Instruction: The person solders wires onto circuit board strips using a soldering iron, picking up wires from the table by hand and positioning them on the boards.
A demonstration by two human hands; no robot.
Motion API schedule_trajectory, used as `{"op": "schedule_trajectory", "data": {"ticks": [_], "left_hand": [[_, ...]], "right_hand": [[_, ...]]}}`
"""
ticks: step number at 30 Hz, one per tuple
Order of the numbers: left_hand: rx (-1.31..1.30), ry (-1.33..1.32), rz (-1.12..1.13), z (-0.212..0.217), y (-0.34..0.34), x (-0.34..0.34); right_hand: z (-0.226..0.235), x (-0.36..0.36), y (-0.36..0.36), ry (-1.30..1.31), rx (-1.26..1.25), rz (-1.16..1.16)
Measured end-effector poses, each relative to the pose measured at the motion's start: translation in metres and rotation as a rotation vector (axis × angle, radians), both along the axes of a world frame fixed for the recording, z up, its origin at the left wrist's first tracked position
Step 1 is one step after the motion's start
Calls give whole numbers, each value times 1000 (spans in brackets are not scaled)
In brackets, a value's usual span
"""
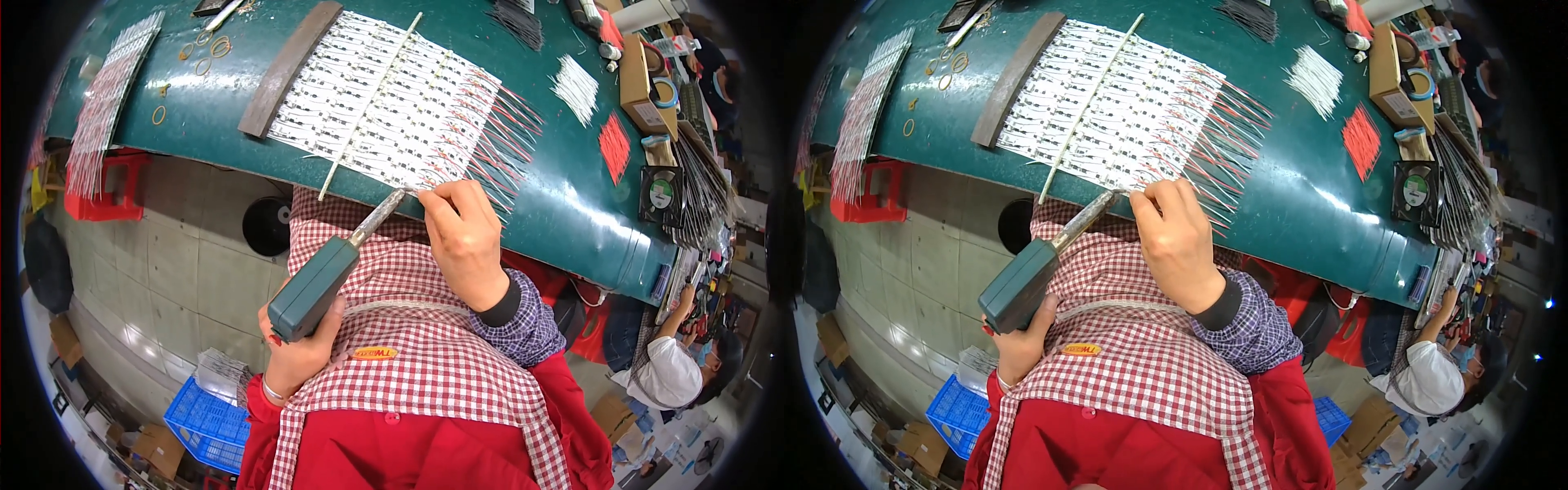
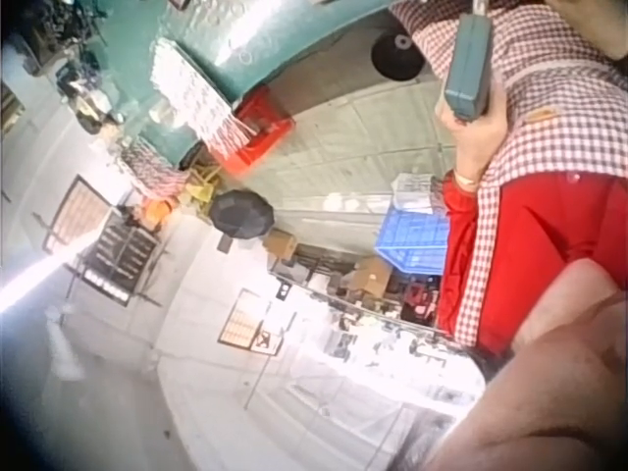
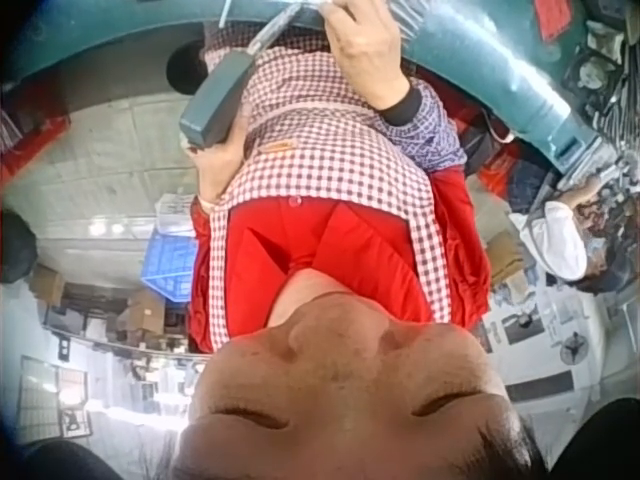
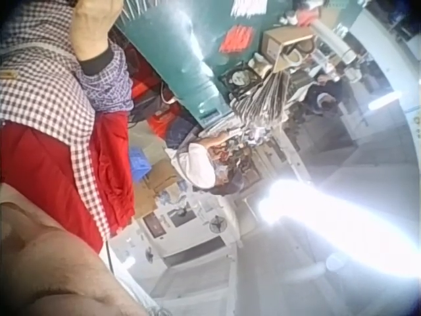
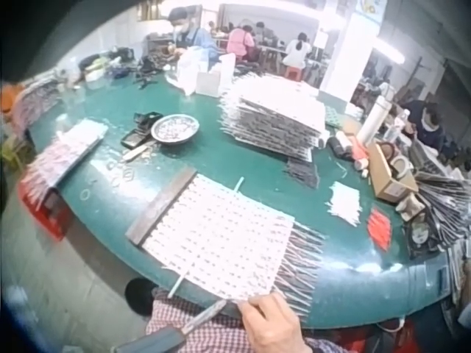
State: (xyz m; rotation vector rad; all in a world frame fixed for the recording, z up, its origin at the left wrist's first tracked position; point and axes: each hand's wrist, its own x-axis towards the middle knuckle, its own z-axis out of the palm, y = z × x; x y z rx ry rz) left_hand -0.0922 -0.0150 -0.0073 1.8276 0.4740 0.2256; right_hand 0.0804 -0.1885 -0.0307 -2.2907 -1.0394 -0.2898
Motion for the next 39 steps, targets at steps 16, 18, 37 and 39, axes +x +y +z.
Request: {"op": "schedule_trajectory", "data": {"ticks": [16,18,37,39], "left_hand": [[-380,-227,314,17,75,49],[-510,-251,203,8,117,77],[1132,435,305,-35,249,172],[1404,43,342,-23,190,172]], "right_hand": [[15,8,-14,206,105,13],[34,14,-42,380,135,-6],[-9,180,-225,-199,71,-512],[-9,176,-227,-291,29,-560]]}}
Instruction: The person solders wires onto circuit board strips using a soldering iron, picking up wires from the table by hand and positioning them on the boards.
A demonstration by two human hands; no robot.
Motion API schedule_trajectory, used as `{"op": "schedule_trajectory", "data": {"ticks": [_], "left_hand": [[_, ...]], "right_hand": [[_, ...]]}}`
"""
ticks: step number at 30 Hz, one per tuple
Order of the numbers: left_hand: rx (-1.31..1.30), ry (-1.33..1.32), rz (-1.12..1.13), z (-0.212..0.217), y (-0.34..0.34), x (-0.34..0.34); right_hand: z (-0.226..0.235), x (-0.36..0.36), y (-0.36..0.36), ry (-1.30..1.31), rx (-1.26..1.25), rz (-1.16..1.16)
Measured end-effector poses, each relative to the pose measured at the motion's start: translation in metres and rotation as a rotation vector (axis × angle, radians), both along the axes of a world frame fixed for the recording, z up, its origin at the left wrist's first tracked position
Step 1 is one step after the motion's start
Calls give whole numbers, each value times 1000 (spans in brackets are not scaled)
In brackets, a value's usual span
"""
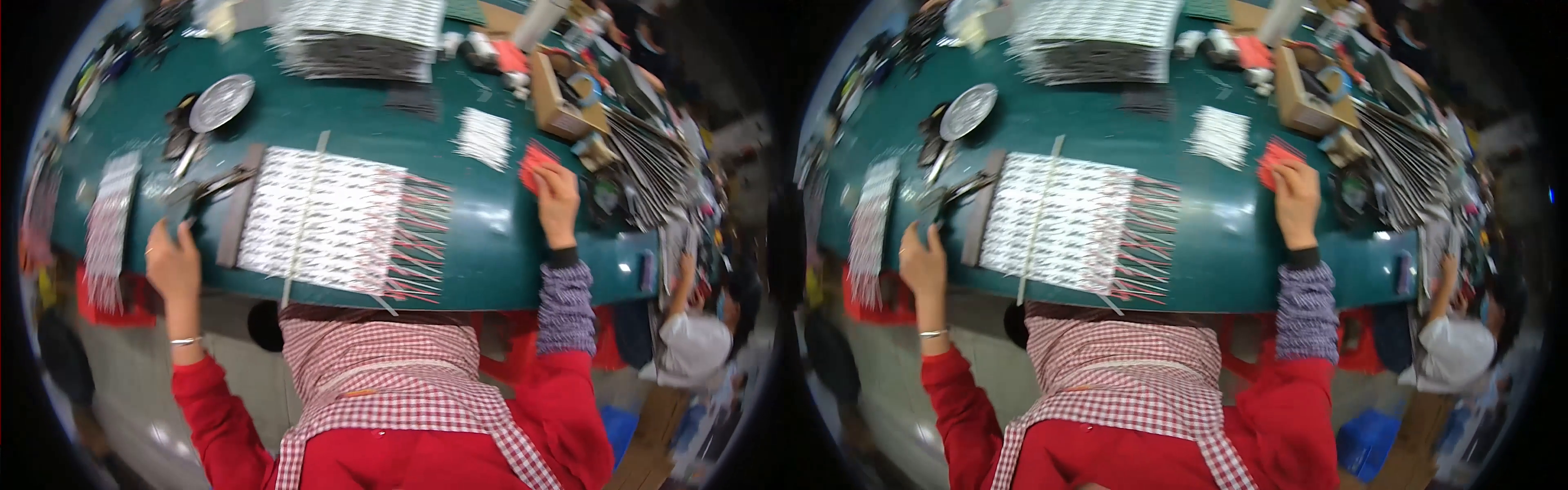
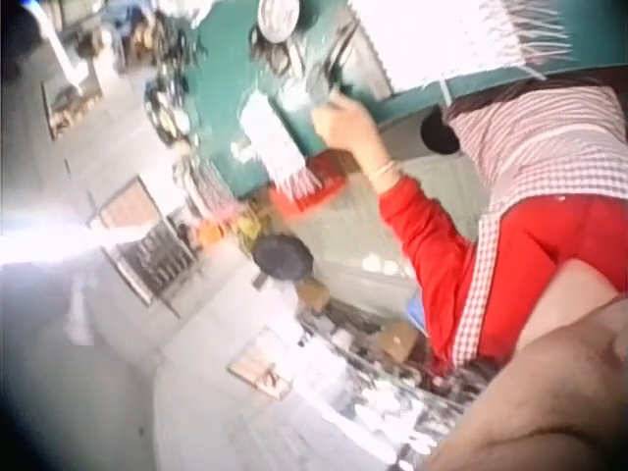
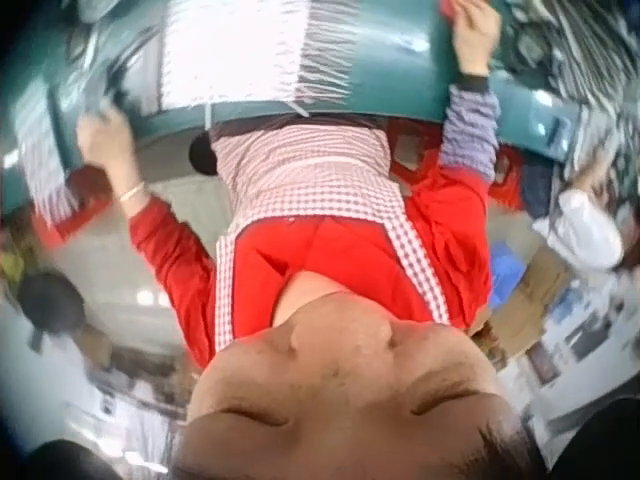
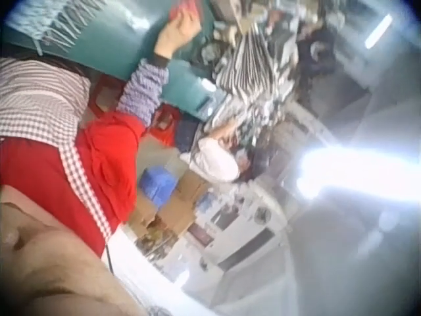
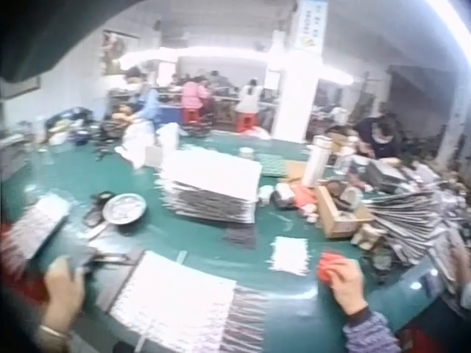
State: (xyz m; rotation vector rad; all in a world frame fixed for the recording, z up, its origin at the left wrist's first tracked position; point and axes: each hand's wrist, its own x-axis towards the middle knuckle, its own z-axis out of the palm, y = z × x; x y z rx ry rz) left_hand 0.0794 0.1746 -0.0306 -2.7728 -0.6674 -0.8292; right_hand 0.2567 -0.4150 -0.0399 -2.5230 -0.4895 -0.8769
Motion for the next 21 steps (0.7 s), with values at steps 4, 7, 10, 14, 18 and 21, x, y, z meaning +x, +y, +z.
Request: {"op": "schedule_trajectory", "data": {"ticks": [4,7,10,14,18,21], "left_hand": [[-504,-23,-265,6,-93,-35],[-580,59,-317,-2,-131,-53],[-546,76,-357,-4,-142,-57],[-597,158,-422,-8,-146,-56],[-763,100,-418,-12,-143,-61],[-887,-8,-360,-10,-140,-80]], "right_hand": [[17,-18,32,23,55,74],[26,-24,74,55,86,247],[35,-34,117,121,106,417],[39,-42,155,160,109,587],[44,-54,182,192,118,713],[47,-64,200,196,93,784]]}}
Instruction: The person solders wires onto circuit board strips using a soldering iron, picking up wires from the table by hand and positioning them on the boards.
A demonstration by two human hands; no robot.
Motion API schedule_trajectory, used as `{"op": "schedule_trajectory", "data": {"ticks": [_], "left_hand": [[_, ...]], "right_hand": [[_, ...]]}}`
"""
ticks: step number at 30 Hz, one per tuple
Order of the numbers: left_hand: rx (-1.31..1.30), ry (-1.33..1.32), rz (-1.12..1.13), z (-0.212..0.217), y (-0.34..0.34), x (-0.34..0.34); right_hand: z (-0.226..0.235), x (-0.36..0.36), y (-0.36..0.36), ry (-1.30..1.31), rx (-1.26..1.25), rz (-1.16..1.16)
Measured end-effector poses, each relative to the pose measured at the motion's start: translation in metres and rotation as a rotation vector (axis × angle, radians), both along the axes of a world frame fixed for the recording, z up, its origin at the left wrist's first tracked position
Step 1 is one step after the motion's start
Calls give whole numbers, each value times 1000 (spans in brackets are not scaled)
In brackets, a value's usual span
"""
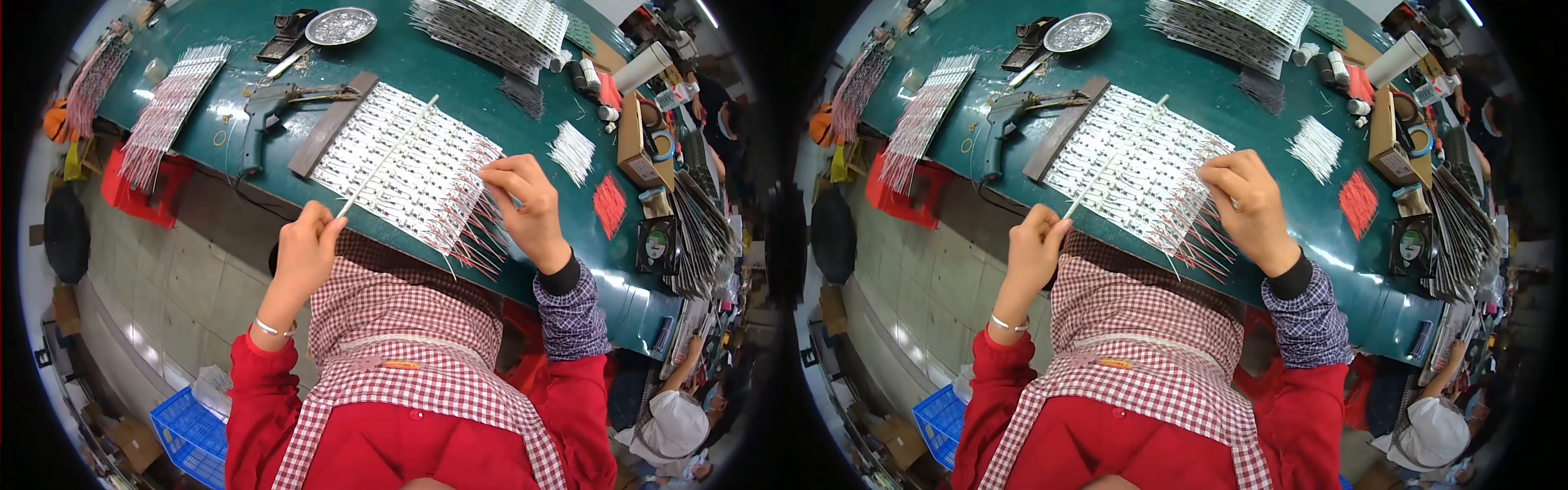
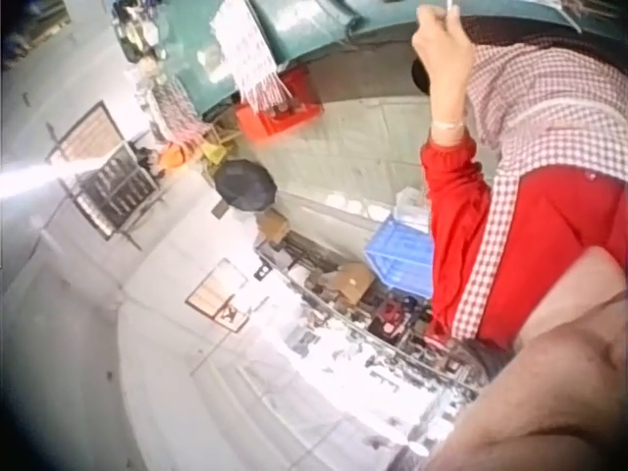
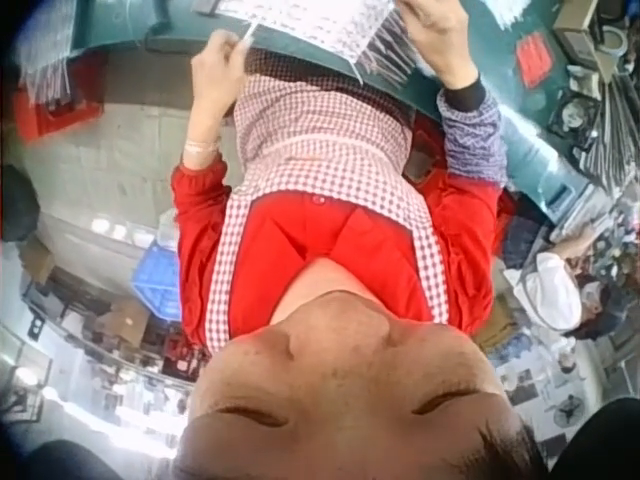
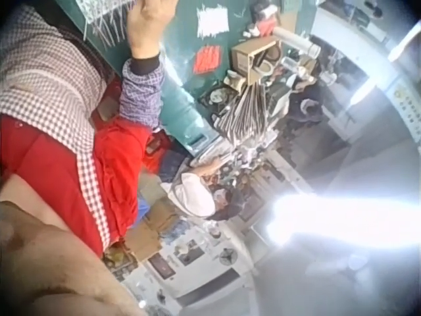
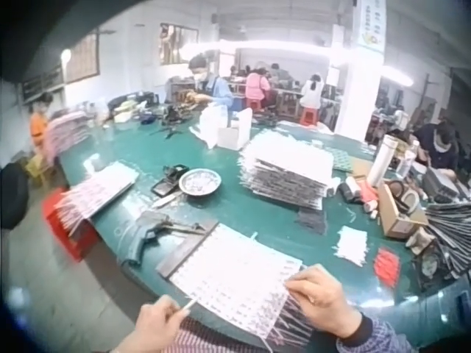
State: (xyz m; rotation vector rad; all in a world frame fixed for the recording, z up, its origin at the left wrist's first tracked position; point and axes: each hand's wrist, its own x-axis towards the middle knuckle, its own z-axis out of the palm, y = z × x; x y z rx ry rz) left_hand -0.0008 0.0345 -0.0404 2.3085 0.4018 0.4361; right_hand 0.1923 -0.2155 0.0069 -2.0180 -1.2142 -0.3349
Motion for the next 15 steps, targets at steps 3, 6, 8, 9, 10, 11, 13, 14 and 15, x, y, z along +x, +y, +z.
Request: {"op": "schedule_trajectory", "data": {"ticks": [3,6,8,9,10,11,13,14,15], "left_hand": [[-404,29,146,6,-1,-39],[-775,60,208,18,-9,-88],[-896,149,239,18,-8,-127],[-946,180,255,16,-7,-146],[-948,179,259,13,-8,-165],[-982,191,282,10,-9,-180],[-1020,195,314,4,-16,-202],[-1031,198,312,1,-18,-208],[-1043,202,313,-2,-20,-212]], "right_hand": [[-1,-12,15,70,-26,146],[-5,-22,35,130,-99,238],[-11,-23,47,164,-109,266],[-13,-20,51,152,-126,272],[-17,-19,56,138,-145,278],[-20,-19,59,152,-134,241],[-26,-20,64,158,-122,204],[-29,-19,65,165,-108,157],[-32,-18,65,170,-104,141]]}}
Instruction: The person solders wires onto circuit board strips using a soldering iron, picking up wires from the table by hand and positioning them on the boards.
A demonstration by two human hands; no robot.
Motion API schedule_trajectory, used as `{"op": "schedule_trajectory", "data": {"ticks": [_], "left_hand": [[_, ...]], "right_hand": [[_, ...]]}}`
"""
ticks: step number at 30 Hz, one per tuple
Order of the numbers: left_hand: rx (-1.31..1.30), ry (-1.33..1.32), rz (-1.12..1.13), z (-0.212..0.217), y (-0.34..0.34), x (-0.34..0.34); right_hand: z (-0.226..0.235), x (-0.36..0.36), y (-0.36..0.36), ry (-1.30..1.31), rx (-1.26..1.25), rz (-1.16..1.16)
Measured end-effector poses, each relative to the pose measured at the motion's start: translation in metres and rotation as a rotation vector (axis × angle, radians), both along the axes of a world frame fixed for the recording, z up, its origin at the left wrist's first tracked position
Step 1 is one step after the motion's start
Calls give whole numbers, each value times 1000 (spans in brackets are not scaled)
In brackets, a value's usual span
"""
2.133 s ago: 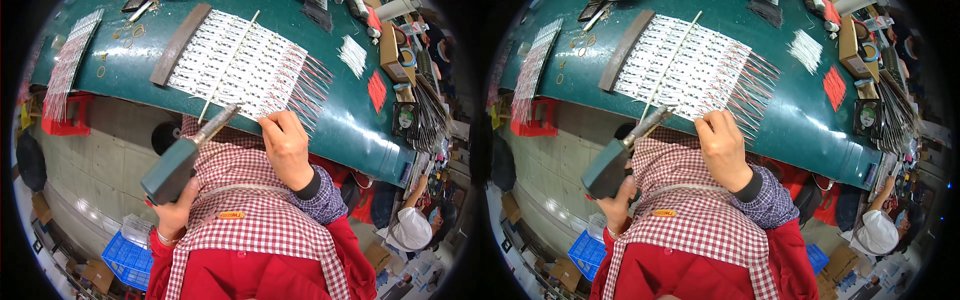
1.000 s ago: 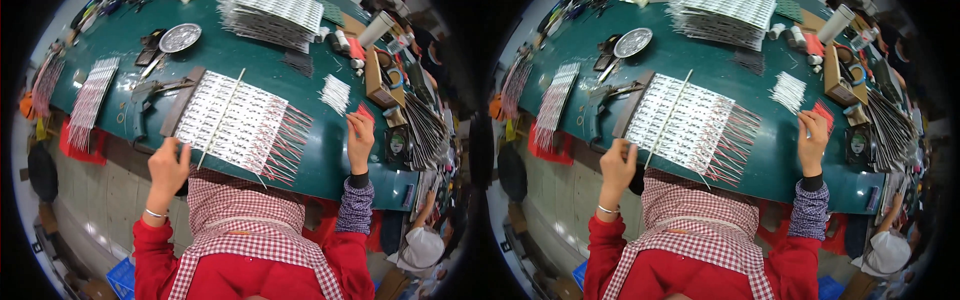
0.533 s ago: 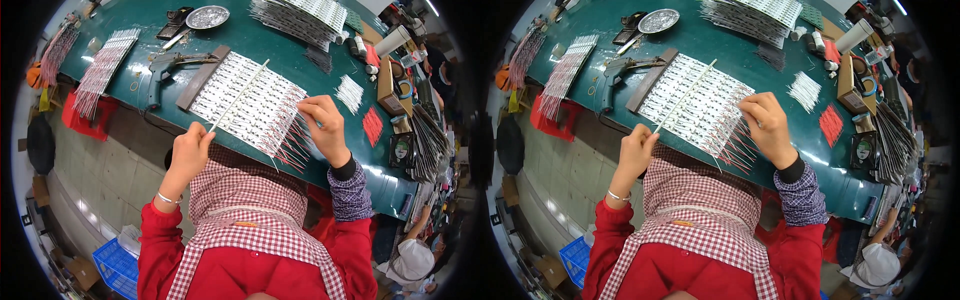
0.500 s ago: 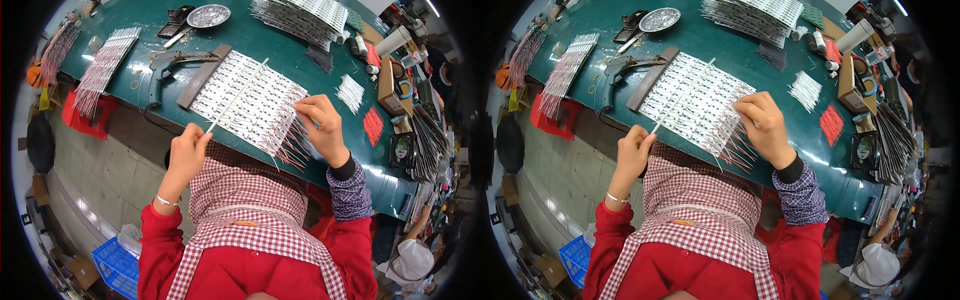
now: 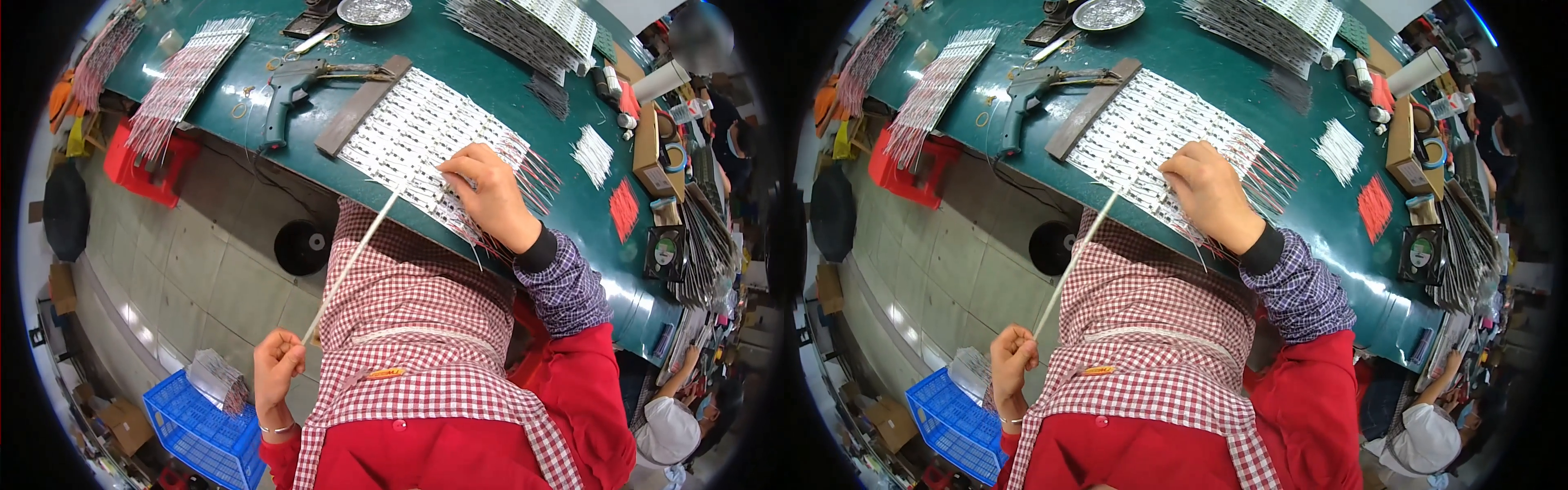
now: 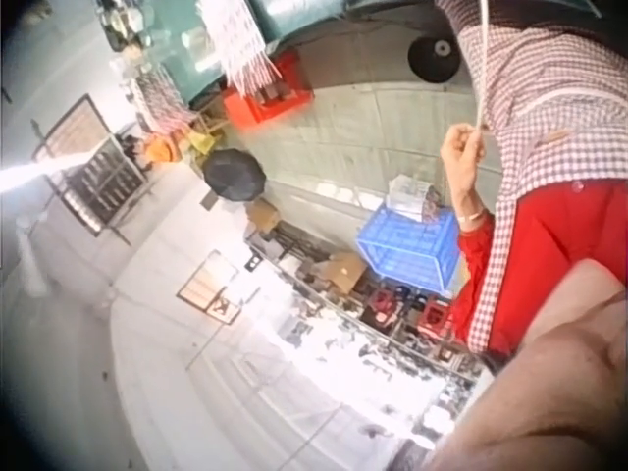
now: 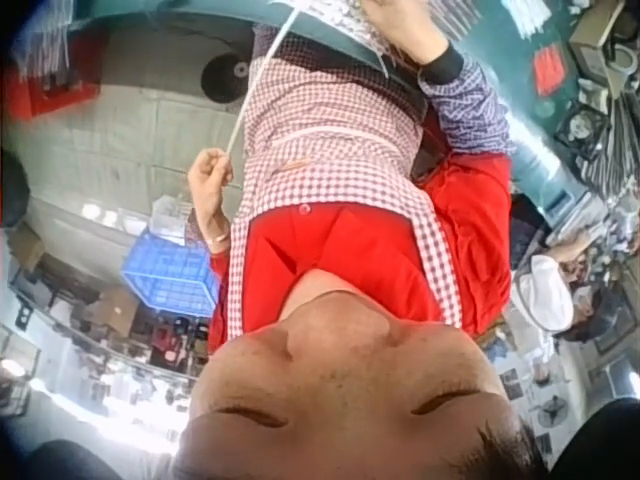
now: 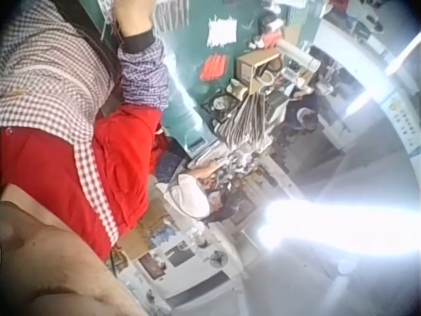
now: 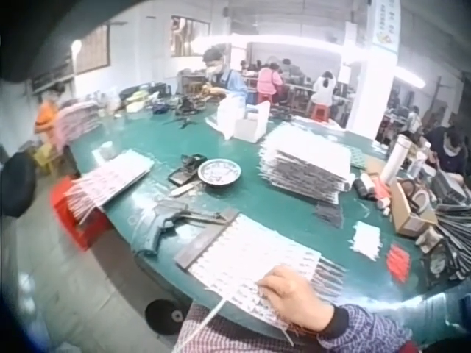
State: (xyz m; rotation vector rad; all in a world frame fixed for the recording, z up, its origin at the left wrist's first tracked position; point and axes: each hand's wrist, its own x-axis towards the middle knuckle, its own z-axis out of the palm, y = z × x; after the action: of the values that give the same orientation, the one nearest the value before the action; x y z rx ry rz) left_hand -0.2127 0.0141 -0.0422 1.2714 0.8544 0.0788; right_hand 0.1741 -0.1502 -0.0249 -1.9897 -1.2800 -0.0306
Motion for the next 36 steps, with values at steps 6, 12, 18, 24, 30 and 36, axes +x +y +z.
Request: {"op": "schedule_trajectory", "data": {"ticks": [6,12,18,24,30,36], "left_hand": [[1,39,-12,-13,-1,-1],[13,45,-13,-17,0,0],[65,38,-7,-17,-6,9],[58,34,-15,-9,-10,19],[119,-17,-45,-1,-16,51],[156,-58,-80,-5,-15,88]], "right_hand": [[-4,3,-3,-18,6,-68],[-13,6,-11,-1,7,-161],[-15,4,-11,-72,4,-157],[-16,6,-13,-94,1,-148],[-13,6,-17,6,-30,-168],[-9,10,-23,76,-33,-138]]}}
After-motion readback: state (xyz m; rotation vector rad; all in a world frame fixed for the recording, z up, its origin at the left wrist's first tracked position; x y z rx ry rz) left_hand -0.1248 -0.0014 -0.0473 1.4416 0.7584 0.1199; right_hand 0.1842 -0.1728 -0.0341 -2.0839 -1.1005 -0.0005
